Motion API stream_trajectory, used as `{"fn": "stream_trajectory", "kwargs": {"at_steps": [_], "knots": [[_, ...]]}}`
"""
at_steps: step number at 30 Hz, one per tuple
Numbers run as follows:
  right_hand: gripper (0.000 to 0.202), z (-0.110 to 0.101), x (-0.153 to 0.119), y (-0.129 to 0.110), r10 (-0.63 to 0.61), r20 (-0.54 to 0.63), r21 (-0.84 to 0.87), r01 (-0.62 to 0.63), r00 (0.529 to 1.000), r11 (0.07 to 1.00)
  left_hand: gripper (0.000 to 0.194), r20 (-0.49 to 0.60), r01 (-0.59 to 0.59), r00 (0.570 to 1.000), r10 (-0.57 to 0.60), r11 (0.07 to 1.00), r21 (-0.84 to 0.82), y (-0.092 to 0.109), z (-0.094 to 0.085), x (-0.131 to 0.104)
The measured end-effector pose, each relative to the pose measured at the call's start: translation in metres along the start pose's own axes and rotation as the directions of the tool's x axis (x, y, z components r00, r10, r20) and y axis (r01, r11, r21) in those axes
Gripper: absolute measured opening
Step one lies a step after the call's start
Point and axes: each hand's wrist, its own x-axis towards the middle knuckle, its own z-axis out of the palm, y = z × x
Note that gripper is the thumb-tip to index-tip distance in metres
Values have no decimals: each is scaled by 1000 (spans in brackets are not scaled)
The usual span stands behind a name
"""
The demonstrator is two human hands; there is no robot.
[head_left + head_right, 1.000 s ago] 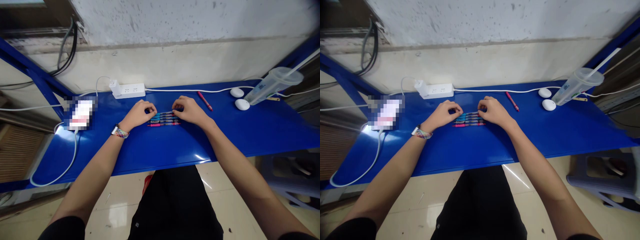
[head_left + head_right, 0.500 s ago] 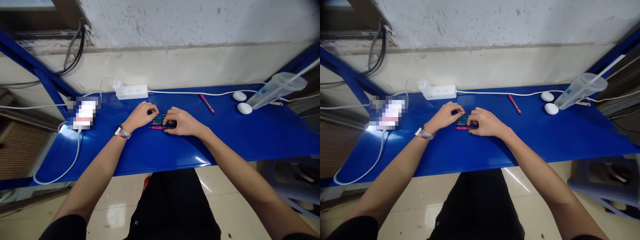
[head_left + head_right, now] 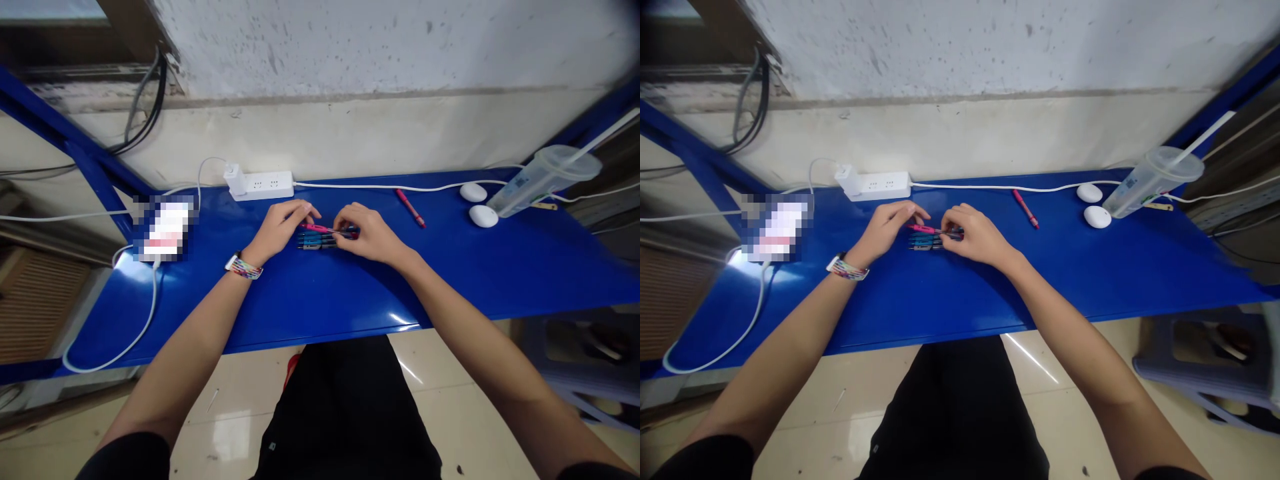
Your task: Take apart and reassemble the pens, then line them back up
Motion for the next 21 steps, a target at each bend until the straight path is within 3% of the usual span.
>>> {"fn": "stream_trajectory", "kwargs": {"at_steps": [3, 6, 9, 12, 15, 18, 21], "knots": [[7, 0, 1, 5, 73, -62, 21, -72, 995, 997, 30, 19, 3, 1000, -2, 1000, -31, 4, 1, -1], [17, 0, 3, 8, 168, -164, 60, -160, 972, 985, 17, -56, -19, 998, 20, 1000, 14, 2, 5, -1], [23, -1, 6, 10, 333, -238, 270, -267, 913, 925, 13, -141, -29, 989, 34, 999, 33, 0, 6, 1], [25, -5, 10, 11, 493, -164, 613, -303, 854, 729, 12, -203, -33, 978, 40, 999, 37, 0, 6, 1], [24, -10, 12, 12, 568, -94, 775, -298, 817, 557, 11, -229, -39, 972, 50, 998, 49, 0, 6, 2], [23, -15, 12, 13, 601, -65, 818, -302, 797, 489, 10, -261, -53, 963, 70, 996, 71, 0, 7, 2], [20, -18, 11, 14, 609, -67, 811, -313, 790, 495, 9, -296, -58, 952, 85, 993, 98, 1, 6, 2]]}}
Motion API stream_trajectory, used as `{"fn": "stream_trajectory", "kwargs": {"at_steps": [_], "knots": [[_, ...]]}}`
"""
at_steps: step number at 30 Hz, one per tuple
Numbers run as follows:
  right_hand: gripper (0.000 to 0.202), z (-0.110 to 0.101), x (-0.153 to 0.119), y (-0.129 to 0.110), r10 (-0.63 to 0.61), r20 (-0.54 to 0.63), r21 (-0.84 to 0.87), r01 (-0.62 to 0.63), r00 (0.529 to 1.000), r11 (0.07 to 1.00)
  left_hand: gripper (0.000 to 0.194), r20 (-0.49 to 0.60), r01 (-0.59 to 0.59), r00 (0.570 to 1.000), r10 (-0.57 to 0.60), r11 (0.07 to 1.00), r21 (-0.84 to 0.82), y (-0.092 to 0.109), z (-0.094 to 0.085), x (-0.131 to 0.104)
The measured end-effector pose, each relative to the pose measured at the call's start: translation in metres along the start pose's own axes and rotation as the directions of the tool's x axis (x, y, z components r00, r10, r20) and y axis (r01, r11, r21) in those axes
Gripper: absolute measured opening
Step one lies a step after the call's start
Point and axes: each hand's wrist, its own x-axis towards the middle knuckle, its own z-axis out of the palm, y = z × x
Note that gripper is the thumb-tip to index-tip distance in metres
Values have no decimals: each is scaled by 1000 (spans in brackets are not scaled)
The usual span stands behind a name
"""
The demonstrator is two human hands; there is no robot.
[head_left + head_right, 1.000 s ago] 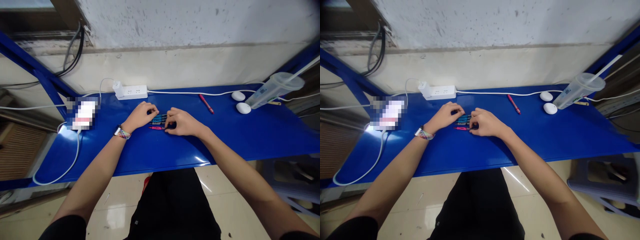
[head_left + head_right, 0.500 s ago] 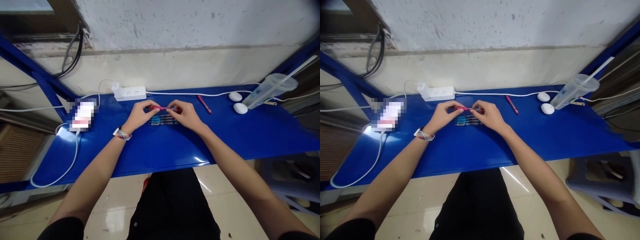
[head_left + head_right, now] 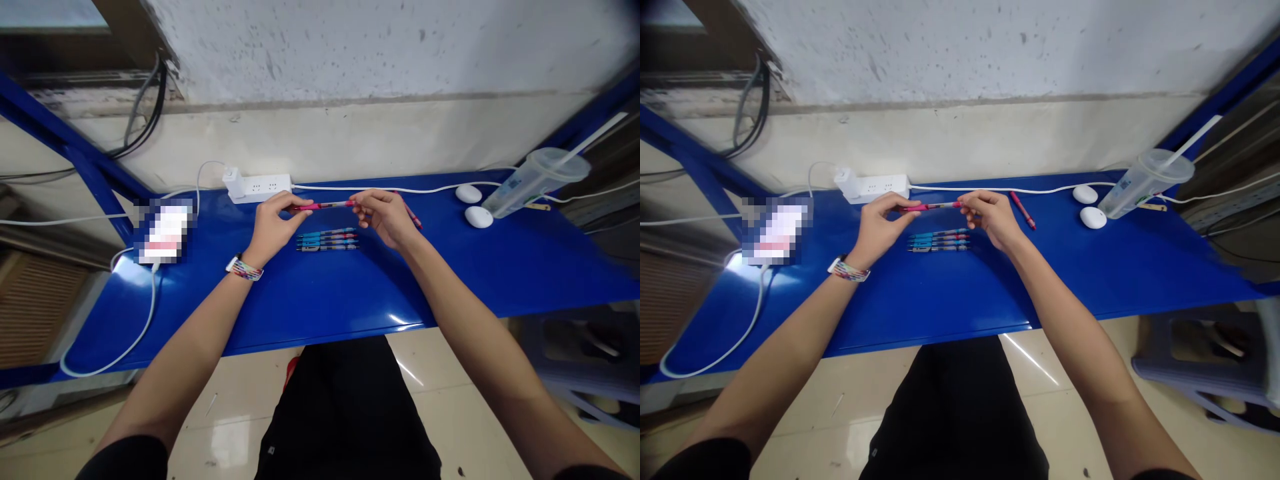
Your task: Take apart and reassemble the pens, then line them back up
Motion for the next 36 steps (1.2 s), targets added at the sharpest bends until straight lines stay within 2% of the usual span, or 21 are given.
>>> {"fn": "stream_trajectory", "kwargs": {"at_steps": [5, 11, 17, 21, 22, 23, 25, 28, 30, 31, 32, 34, 36], "knots": [[14, -4, 0, 1, -7, -3, -10, 7, 1000, 1000, 10, -8, -47, 999, 47, 998, 32, 1, -2, -1], [12, -7, 6, 10, -47, -16, -27, 47, 999, 999, 13, 45, -95, 995, 92, 994, 53, -3, -7, -1], [19, -8, 8, 12, -82, -68, -48, 79, 994, 996, 23, 147, 7, 989, -14, 999, 50, 0, -8, -2], [22, -6, 8, 10, -88, -31, -28, 88, 996, 996, 55, 136, 104, 985, -106, 994, 18, -1, -5, -1], [22, -5, 8, 10, -87, -25, -24, 86, 996, 996, 56, 133, 116, 984, -116, 993, 7, -2, -4, 0], [21, -5, 8, 10, -87, -25, -20, 87, 996, 996, 50, 128, 120, 985, -118, 993, -9, -4, -3, 0], [20, -4, 8, 11, -97, -32, -9, 97, 995, 995, 22, 108, 100, 990, -94, 994, -52, -7, -2, 1], [20, -4, 8, 12, -103, -36, -10, 103, 994, 995, 19, 78, 106, 992, -100, 991, -77, -11, -1, 2], [20, -5, 9, 12, -94, -37, -21, 93, 995, 995, 42, 92, 143, 986, -135, 986, -83, -13, -1, 2], [20, -5, 9, 12, -88, -40, -22, 88, 995, 996, 48, 102, 155, 984, -145, 984, -91, -13, -1, 3], [20, -5, 9, 12, -84, -45, -19, 83, 995, 996, 45, 108, 156, 984, -145, 982, -103, -13, -2, 3], [20, -6, 9, 12, -74, -58, -5, 73, 996, 997, 25, 101, 141, 987, -128, 981, -133, -12, -3, 4], [21, -6, 9, 11, -63, -55, 5, 63, 997, 998, 23, 97, 143, 987, -130, 979, -143, -12, -4, 5]]}}
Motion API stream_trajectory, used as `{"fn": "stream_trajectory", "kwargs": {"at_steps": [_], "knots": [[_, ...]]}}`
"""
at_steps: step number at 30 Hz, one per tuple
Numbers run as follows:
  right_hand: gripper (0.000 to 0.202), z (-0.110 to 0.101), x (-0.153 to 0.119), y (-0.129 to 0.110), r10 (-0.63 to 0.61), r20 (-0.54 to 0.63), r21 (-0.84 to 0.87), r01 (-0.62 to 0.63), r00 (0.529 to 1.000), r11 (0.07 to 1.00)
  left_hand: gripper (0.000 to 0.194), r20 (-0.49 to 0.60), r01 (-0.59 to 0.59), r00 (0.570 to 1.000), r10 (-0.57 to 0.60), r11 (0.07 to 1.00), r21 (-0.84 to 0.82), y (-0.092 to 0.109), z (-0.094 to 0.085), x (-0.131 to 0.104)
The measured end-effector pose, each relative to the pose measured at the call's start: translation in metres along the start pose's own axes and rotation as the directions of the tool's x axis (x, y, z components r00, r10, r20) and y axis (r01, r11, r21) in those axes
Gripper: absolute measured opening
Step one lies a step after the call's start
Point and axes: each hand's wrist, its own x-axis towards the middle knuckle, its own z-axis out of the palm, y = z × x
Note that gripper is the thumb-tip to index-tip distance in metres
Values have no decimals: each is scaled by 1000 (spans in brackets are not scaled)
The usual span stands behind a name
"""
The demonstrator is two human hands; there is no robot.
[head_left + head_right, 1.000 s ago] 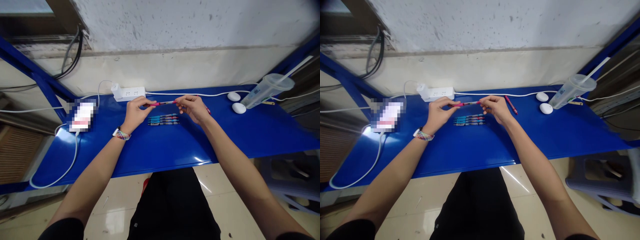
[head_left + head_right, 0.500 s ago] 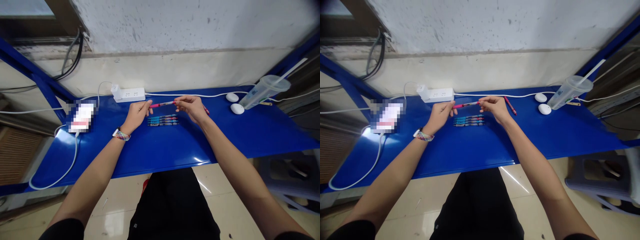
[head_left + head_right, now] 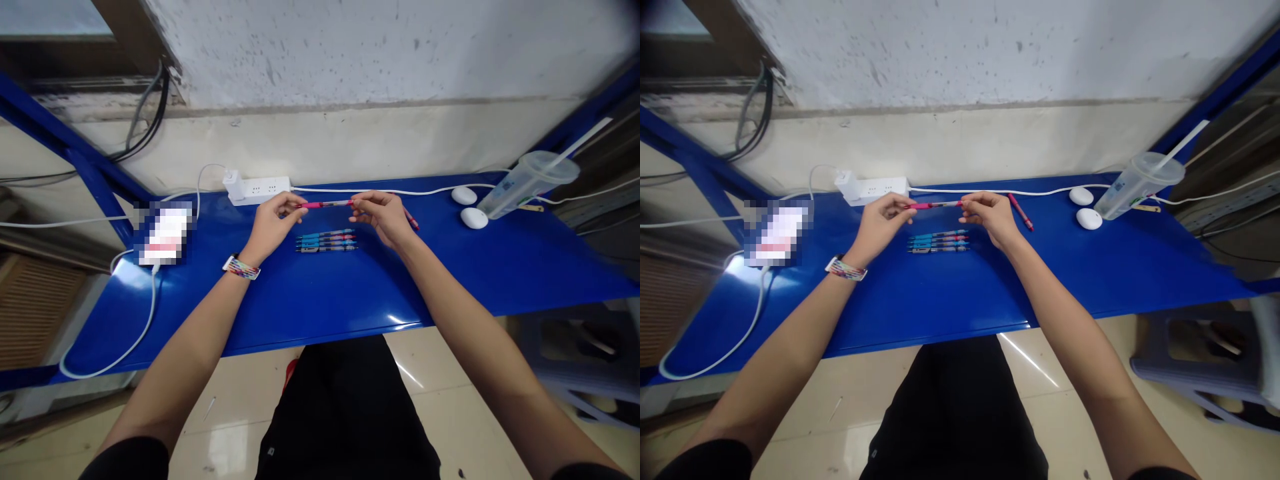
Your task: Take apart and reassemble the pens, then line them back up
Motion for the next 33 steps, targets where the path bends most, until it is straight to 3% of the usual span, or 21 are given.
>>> {"fn": "stream_trajectory", "kwargs": {"at_steps": [4, 10, 13, 18, 20, 33], "knots": [[26, 0, 1, 2, -5, 37, 34, 4, 999, 999, 63, -29, 75, 997, -73, 996, 57, 1, -1, 1], [25, 1, 2, 4, -52, 53, 92, 47, 997, 995, 78, -71, 136, 988, -136, 991, -1, -4, 0, 2], [21, -1, 2, 2, -41, 43, 92, 37, 998, 995, 67, -112, 123, 985, -129, 991, -59, -9, -1, 5], [16, -5, 5, 0, 42, -14, 146, -39, 999, 989, 18, -204, 69, 973, -110, 978, -197, -16, -2, 10], [13, -7, 6, 0, 84, -44, 159, -76, 995, 984, 7, -231, 65, 966, -118, 972, -225, -18, -3, 10], [9, -16, 12, 4, 91, -96, 197, -71, 991, 978, 16, -239, 36, 965, -108, 957, -288, -22, -4, 9]]}}
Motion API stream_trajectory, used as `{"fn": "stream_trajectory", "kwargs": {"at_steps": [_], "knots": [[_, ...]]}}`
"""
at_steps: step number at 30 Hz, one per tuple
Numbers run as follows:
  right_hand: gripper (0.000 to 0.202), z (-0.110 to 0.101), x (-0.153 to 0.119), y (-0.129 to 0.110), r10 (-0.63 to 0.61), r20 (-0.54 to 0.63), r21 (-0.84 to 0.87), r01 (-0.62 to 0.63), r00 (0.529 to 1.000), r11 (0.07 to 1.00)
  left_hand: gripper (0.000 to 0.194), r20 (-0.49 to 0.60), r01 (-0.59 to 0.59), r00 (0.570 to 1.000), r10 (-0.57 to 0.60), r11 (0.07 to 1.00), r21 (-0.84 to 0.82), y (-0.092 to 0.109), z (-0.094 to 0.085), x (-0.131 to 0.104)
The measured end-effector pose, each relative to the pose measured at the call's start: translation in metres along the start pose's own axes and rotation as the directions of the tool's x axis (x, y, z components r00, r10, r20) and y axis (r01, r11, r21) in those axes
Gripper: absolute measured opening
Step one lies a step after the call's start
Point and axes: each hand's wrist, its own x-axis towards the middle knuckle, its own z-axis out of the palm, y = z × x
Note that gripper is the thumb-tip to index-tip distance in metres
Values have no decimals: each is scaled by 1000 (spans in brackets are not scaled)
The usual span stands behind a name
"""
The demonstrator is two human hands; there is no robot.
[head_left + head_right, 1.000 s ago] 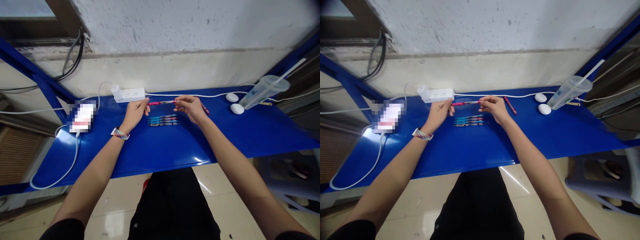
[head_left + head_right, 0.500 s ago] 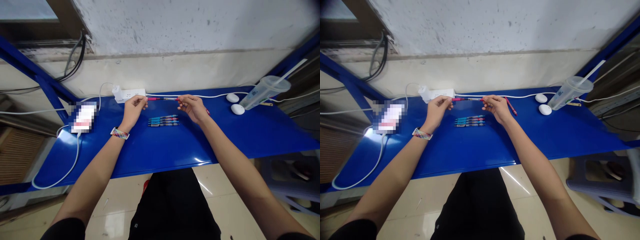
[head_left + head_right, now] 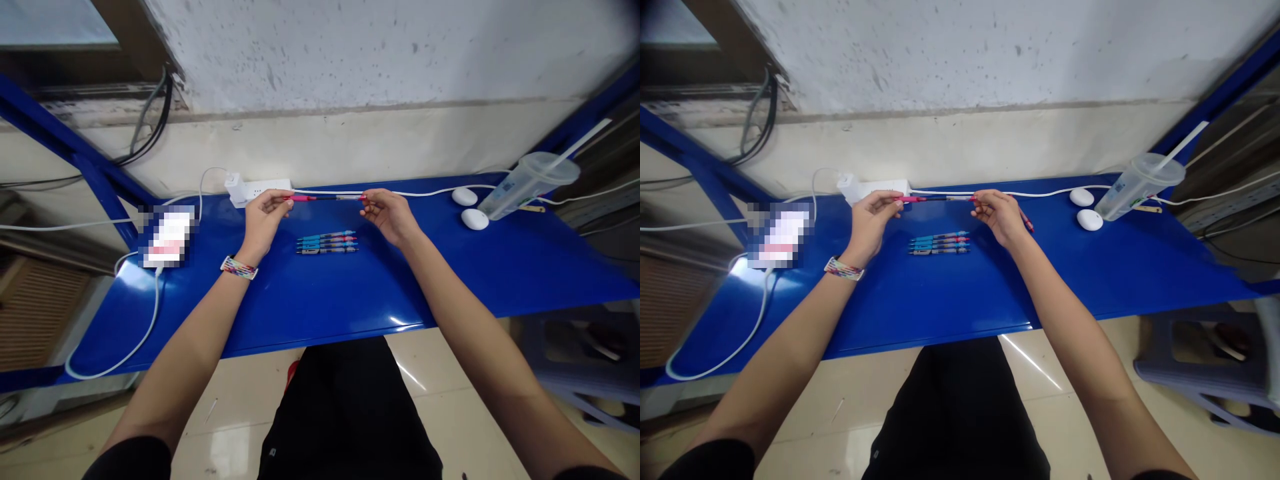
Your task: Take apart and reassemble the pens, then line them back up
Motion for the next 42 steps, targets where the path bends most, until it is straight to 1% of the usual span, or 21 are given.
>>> {"fn": "stream_trajectory", "kwargs": {"at_steps": [4, 9, 19, 27, 33, 39, 42], "knots": [[10, 0, 0, 0, 9, -18, 9, -9, 1000, 1000, 18, -5, 19, 1000, -19, 1000, -23, 1, 0, 0], [16, 0, -1, -2, 27, -19, 34, -26, 999, 999, 17, -4, 24, 1000, -25, 1000, -20, 3, 1, 0], [20, -3, 2, -4, 32, -40, 28, -30, 999, 999, 18, -27, 53, 998, -54, 998, -31, -1, 0, 0], [17, -3, 2, -5, 24, -49, 10, -24, 998, 1000, 19, -24, 57, 998, -58, 998, -9, 1, -1, 0], [17, -4, 2, -5, 20, -45, 32, -18, 999, 999, 18, -15, 55, 998, -54, 998, 5, 1, -1, 0], [17, -3, 2, -6, 17, -49, 23, -16, 999, 1000, 18, -19, 65, 998, -65, 997, -36, 2, -1, 0], [17, -3, 2, -6, 24, -53, 11, -23, 998, 1000, 18, -20, 72, 997, -73, 997, -30, 2, -1, 0]]}}
